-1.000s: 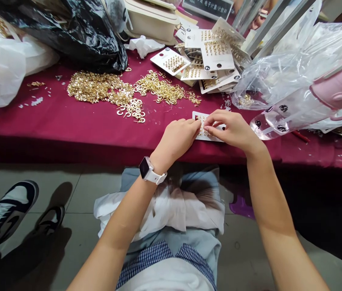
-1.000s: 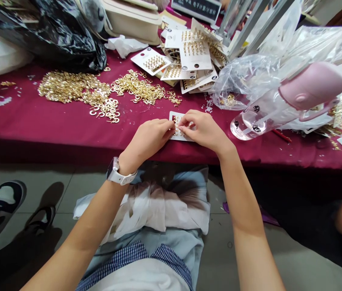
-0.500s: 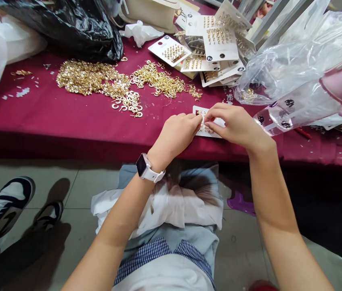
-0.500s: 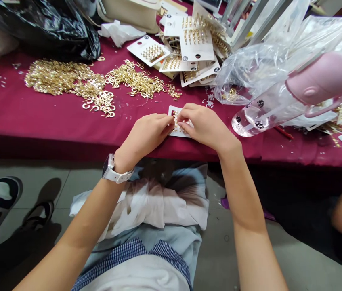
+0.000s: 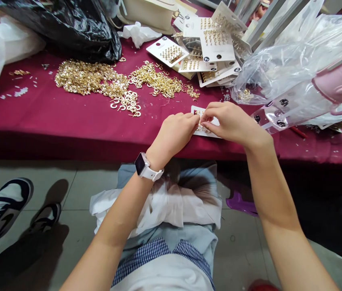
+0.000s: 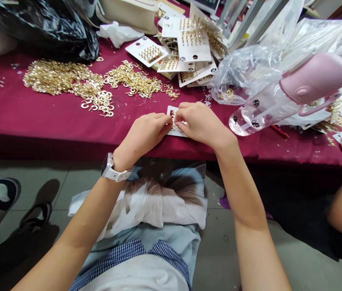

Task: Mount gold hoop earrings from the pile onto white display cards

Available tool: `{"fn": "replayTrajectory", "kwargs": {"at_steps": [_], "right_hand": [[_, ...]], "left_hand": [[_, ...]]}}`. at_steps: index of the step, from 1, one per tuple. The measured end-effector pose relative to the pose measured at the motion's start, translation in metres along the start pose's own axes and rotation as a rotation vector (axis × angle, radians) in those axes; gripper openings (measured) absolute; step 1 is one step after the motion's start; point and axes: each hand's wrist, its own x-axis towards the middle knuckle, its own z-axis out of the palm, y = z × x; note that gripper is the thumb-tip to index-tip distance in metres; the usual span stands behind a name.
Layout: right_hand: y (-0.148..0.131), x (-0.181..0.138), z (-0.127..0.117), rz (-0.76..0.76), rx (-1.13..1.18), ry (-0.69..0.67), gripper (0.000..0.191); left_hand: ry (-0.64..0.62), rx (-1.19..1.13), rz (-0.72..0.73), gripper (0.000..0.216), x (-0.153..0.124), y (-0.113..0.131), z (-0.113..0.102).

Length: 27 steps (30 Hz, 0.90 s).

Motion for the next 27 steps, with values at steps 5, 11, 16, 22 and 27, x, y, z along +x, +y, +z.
{"fn": "replayTrajectory", "kwargs": {"at_steps": [5, 11, 16, 22, 27], "right_hand": [[-0.007, 0.0, 0.004, 0.0, -0.065, 0.037, 0.013], [0.025, -0.007, 0.006, 0.1, 0.196, 0.366, 0.009], [0.082, -0.013, 0.03, 0.425, 0.13, 0.698, 0.014], [0.084, -0.018, 0.052, 0.421, 0.096, 0.661, 0.015], [0.079, -0.019, 0.051, 0.438, 0.029, 0.628, 0.013]], "left_hand": [[0.009, 0.009, 0.005, 0.022, 0.0, -0.001, 0.002], [0.026, 0.064, -0.01, 0.022, -0.001, 0.0, 0.003], [0.009, 0.029, -0.027, 0.019, -0.003, 0.001, 0.002], [0.058, -0.103, -0.016, 0.019, -0.007, -0.001, -0.002], [0.065, -0.112, 0.004, 0.015, -0.007, -0.003, -0.002]]}}
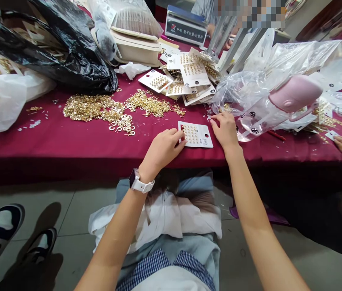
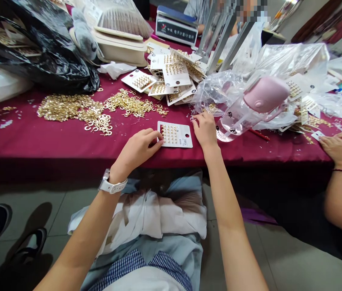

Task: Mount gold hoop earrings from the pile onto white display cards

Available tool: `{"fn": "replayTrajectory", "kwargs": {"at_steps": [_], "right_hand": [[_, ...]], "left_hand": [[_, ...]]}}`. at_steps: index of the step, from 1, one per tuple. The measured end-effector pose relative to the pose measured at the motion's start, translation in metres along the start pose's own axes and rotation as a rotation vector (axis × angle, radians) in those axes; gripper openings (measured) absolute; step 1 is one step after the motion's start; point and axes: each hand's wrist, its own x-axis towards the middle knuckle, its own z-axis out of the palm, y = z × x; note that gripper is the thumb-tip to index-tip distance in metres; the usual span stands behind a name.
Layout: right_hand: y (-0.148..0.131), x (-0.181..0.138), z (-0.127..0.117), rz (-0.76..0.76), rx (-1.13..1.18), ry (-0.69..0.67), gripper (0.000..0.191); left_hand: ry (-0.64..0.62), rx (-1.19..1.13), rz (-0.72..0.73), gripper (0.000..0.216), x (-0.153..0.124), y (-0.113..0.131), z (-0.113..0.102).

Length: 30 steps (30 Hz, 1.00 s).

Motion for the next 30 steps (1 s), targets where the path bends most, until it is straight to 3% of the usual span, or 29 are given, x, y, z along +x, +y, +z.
{"fn": "replayTrajectory", "kwargs": {"at_steps": [7, 12, 16, 19, 22, 24, 27, 30], "right_hand": [[-0.01, -0.006, -0.005, 0.146, -0.216, -0.097, 0.019], [-0.017, -0.008, -0.008, 0.169, -0.297, -0.152, 0.017], [-0.012, -0.004, -0.007, 0.182, -0.211, -0.093, 0.009], [-0.011, -0.007, -0.008, 0.184, 0.001, 0.013, 0.008], [-0.025, -0.022, -0.013, 0.074, 0.258, 0.083, 0.004], [-0.043, -0.037, -0.018, -0.074, 0.373, 0.046, 0.004], [-0.07, -0.052, -0.022, -0.308, 0.345, -0.057, 0.007], [-0.082, -0.053, -0.024, -0.4, 0.229, -0.055, 0.01]], "left_hand": [[0.006, -0.036, -0.014, 0.015, 0.0, -0.001, 0.002], [0.003, -0.045, -0.011, 0.015, 0.0, -0.002, 0.002], [-0.005, -0.038, -0.006, 0.015, 0.0, -0.002, 0.003], [-0.004, -0.025, -0.012, 0.016, 0.0, -0.001, 0.003], [-0.005, -0.012, -0.014, 0.016, 0.0, -0.001, 0.003], [-0.013, 0.007, -0.01, 0.017, 0.001, -0.001, 0.004], [-0.03, 0.038, -0.014, 0.018, 0.002, -0.001, 0.005], [-0.043, 0.047, -0.022, 0.018, 0.002, 0.0, 0.005]]}}
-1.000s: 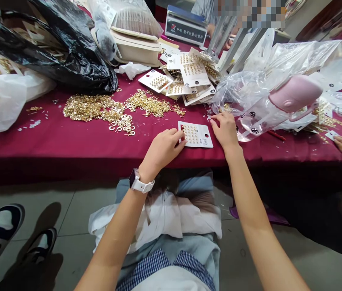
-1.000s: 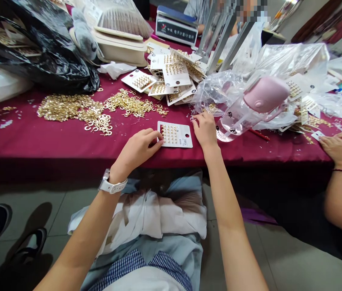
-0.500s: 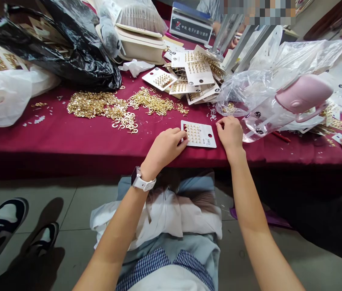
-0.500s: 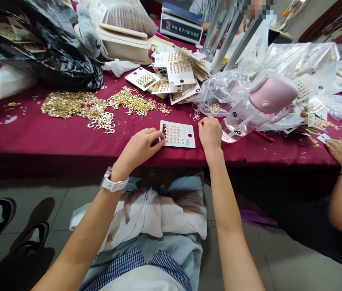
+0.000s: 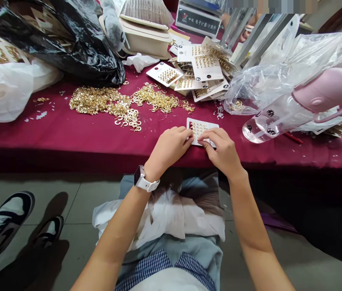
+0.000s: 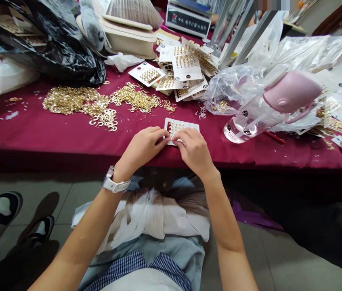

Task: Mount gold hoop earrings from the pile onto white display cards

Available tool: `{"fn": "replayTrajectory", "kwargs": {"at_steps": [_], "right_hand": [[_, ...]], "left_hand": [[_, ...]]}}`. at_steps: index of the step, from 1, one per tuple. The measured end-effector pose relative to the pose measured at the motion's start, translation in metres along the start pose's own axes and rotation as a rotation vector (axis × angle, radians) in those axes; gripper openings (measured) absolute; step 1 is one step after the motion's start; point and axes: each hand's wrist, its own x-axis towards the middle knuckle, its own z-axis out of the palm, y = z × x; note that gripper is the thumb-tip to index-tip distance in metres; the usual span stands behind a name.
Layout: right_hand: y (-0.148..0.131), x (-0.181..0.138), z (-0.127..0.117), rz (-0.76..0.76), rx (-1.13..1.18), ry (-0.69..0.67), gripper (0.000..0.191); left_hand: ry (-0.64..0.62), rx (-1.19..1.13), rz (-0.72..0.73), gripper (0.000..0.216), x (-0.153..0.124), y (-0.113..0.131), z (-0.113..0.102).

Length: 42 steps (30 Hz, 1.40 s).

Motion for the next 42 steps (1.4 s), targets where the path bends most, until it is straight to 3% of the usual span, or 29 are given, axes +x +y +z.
{"fn": "replayTrajectory", "kwargs": {"at_steps": [10, 25, 36, 42], "right_hand": [[0.006, 0.012, -0.004, -0.039, -0.213, -0.158, 0.012], [0.004, 0.013, -0.002, 0.042, -0.133, -0.193, 0.014], [-0.003, 0.007, 0.011, 0.086, -0.292, -0.072, 0.017], [-0.001, 0.004, 0.015, 0.179, -0.063, 0.037, 0.015]], "left_hand": [[0.001, 0.022, 0.015, 0.019, 0.0, 0.0, 0.0], [0.008, 0.025, 0.039, 0.019, -0.001, 0.0, -0.002], [0.008, -0.009, 0.026, 0.021, -0.001, -0.001, -0.001], [-0.006, -0.012, 0.011, 0.02, 0.0, 0.0, -0.001]]}}
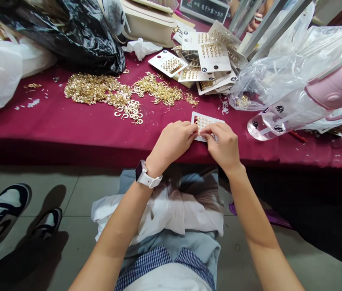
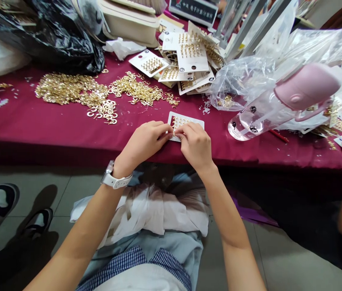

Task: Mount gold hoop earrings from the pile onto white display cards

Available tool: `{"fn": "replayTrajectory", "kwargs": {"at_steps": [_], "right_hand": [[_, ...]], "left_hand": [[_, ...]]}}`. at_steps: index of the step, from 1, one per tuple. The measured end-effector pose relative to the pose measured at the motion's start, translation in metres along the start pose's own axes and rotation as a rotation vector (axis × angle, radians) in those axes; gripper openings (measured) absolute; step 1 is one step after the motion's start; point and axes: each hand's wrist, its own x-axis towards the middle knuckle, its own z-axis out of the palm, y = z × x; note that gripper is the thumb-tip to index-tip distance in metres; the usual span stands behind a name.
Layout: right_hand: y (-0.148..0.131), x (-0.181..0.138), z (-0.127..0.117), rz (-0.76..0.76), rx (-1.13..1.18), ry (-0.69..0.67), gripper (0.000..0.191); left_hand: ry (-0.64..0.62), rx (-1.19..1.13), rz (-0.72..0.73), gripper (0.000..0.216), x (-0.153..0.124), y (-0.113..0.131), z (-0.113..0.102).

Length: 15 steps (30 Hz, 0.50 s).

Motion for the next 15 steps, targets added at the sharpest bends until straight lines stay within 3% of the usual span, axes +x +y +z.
{"fn": "replayTrajectory", "kwargs": {"at_steps": [15], "right_hand": [[-0.003, 0.0, 0.0039, 0.101, 0.002, 0.032, 0.017]], "left_hand": [[0.011, -0.006, -0.009, 0.02, 0.0002, 0.0009, -0.0001]]}}
